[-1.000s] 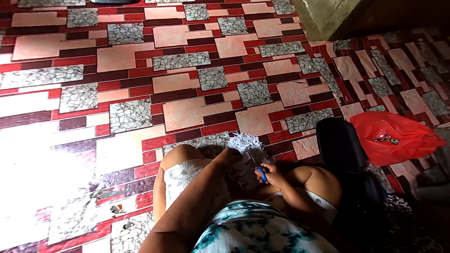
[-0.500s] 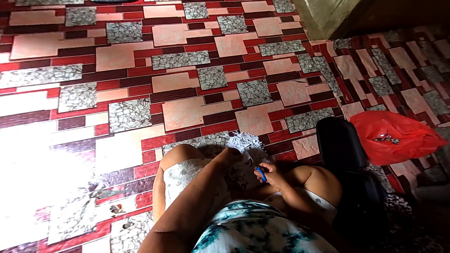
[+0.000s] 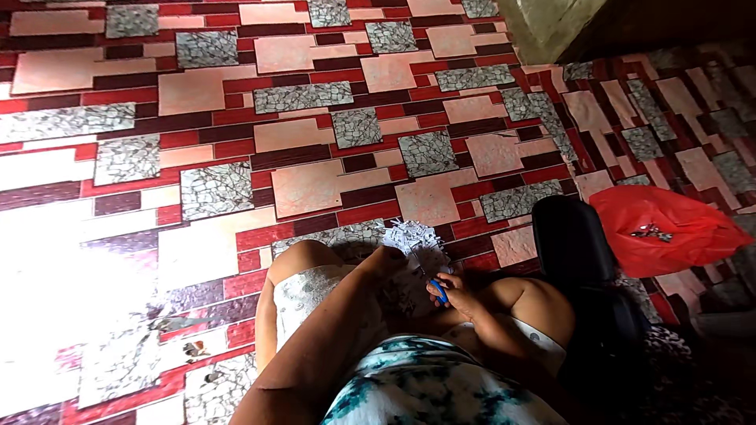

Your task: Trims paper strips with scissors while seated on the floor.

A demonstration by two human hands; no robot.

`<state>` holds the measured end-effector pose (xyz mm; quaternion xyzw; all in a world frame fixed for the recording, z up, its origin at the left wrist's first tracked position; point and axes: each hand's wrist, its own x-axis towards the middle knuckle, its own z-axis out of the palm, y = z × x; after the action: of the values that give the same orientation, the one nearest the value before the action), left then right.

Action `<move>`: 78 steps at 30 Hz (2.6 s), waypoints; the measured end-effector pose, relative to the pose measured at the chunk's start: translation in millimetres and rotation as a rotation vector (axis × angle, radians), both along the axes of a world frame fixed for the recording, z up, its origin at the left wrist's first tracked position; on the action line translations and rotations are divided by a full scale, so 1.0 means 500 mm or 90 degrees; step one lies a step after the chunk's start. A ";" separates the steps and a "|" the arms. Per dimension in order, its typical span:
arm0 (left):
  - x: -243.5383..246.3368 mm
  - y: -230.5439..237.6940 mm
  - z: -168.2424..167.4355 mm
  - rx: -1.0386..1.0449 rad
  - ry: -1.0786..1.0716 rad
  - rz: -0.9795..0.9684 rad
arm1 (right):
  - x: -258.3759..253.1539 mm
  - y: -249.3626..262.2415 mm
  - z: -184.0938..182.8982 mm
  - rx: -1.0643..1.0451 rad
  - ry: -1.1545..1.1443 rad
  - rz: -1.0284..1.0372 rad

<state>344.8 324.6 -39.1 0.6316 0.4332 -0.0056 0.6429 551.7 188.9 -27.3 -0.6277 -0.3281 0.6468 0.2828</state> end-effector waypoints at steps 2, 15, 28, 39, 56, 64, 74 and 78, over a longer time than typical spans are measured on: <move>0.001 -0.001 0.002 -0.004 0.004 0.000 | -0.001 -0.001 0.000 0.004 -0.002 -0.010; 0.002 0.000 0.008 -0.014 0.012 0.016 | 0.000 0.001 0.007 -0.023 -0.004 -0.010; 0.001 -0.008 0.017 -0.022 0.034 0.033 | -0.010 0.001 0.022 0.004 -0.085 0.022; 0.004 -0.003 0.012 0.013 0.044 0.003 | -0.005 0.001 0.013 -0.039 0.009 -0.002; -0.010 0.007 0.020 -0.019 0.083 -0.034 | -0.002 -0.005 -0.002 0.022 -0.005 -0.021; -0.006 0.011 0.016 -0.029 0.094 -0.015 | 0.000 -0.001 0.006 -0.025 -0.012 -0.018; -0.007 0.013 -0.006 -0.041 0.040 -0.029 | -0.002 0.001 0.007 -0.028 0.001 0.002; -0.008 0.013 -0.008 -0.042 0.032 -0.031 | -0.004 0.000 0.009 -0.011 -0.006 -0.007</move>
<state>340.6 330.9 -43.3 0.6204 0.4332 -0.0513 0.6518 549.4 189.1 -22.6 -0.6351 -0.3203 0.6448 0.2798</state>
